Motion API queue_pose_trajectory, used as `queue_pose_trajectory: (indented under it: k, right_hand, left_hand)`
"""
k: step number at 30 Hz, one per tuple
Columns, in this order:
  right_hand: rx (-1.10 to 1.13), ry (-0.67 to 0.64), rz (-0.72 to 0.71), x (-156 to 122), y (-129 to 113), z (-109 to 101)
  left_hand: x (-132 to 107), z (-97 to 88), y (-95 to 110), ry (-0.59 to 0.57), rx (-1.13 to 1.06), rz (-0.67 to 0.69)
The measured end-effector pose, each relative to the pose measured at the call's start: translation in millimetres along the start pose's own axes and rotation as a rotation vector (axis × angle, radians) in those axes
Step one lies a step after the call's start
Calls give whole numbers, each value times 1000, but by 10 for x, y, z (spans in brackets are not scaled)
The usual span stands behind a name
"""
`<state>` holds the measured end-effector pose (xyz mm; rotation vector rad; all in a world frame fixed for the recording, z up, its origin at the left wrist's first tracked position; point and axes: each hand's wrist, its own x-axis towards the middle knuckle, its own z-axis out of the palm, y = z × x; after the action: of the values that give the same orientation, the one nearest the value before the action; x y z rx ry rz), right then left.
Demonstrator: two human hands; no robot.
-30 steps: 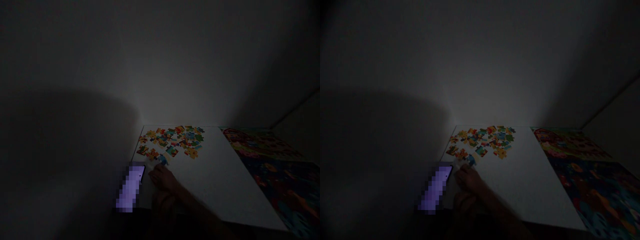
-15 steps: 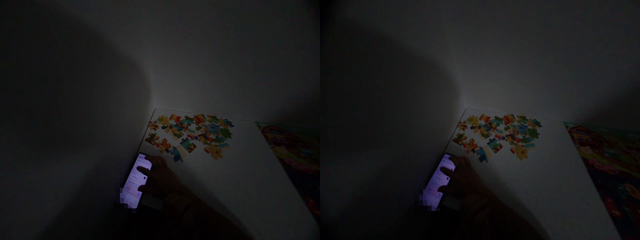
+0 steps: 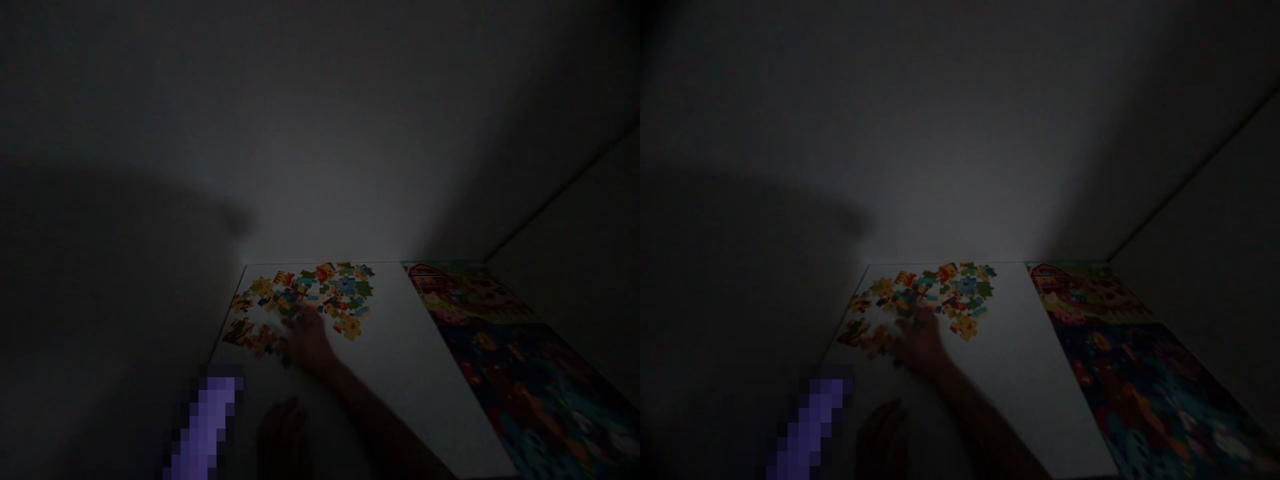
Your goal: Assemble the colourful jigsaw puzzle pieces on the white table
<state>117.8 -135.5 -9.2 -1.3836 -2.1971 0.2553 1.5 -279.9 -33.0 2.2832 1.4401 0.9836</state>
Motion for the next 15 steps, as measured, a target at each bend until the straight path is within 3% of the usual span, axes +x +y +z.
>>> queue_pose_trajectory:
  k: [2,4,6,9,15]
  right_hand:
    - [-137,87,275,106,609,-360]
    - [-178,138,397,167,1152,-685]
    - [-188,117,455,170,1524,-888]
    - [-180,68,474,68,1726,-955]
    - [-245,115,538,-334,1665,-914]
  left_hand:
    - [59,103,-54,44,118,-70]
    - [129,220,-93,61,269,-113]
    - [254,318,-110,43,377,-110]
    - [566,400,-95,-21,379,-63]
    - [1158,490,-5,-140,340,36]
